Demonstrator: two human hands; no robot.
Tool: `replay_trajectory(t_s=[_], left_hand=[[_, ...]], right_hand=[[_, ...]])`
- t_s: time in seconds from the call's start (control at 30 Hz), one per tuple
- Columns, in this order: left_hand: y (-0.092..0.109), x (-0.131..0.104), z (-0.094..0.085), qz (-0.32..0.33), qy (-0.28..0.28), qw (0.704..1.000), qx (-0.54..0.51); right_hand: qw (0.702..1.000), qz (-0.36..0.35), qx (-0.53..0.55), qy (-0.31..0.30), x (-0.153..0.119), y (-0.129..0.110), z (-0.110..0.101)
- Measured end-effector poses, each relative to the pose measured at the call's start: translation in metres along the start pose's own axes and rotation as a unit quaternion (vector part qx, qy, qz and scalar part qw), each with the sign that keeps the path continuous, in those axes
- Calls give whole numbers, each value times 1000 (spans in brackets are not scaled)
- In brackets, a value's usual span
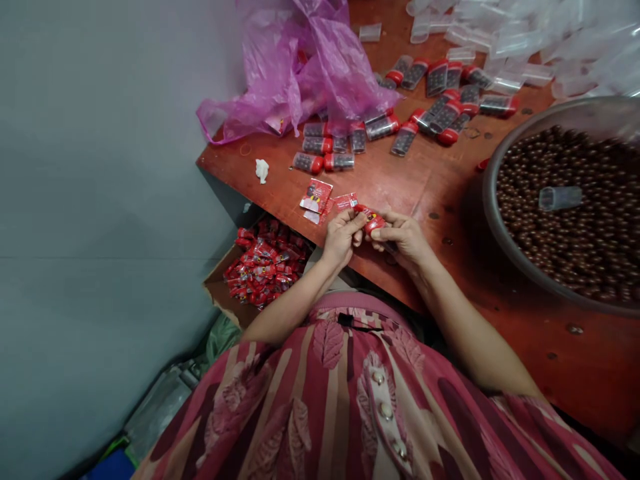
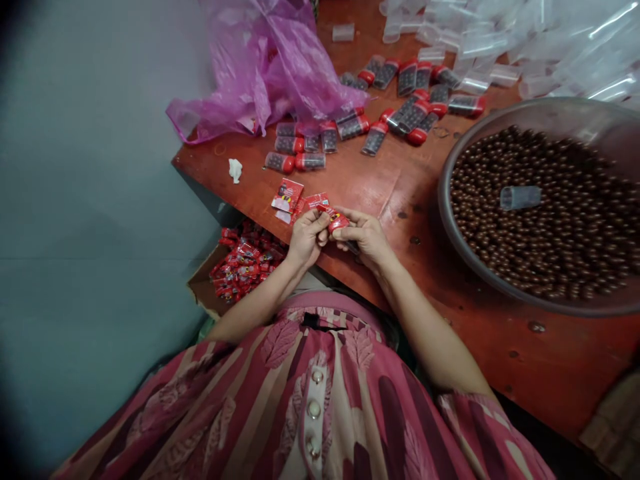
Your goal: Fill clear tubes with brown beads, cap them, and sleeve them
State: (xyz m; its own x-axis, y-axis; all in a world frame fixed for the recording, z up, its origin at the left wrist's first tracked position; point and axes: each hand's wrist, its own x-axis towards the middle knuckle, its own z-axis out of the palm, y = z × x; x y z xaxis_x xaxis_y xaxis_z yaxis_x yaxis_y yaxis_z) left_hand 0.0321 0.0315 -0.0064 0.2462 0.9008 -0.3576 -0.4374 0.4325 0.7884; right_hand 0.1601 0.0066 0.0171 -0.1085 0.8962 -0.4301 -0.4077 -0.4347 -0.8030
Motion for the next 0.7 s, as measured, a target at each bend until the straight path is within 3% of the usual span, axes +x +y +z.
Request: replay_trajectory(t_s=[0.13,0.3,0.43,0.7], left_hand=[[10,5,-7,-61,-44,997,-14],[4,2,-6,18,-53,998,-6],[-5,1,-1,56,-48,997,-7],[-7,6,2,41,-4,999,21]], right_hand=[[999,6,-6,-37,7,-3,1],[1000,1,-15,-25,9,-10,-7],[998,22,-18,-55,6,-13,-12],[999,9,-22,-41,12,-7,-11]])
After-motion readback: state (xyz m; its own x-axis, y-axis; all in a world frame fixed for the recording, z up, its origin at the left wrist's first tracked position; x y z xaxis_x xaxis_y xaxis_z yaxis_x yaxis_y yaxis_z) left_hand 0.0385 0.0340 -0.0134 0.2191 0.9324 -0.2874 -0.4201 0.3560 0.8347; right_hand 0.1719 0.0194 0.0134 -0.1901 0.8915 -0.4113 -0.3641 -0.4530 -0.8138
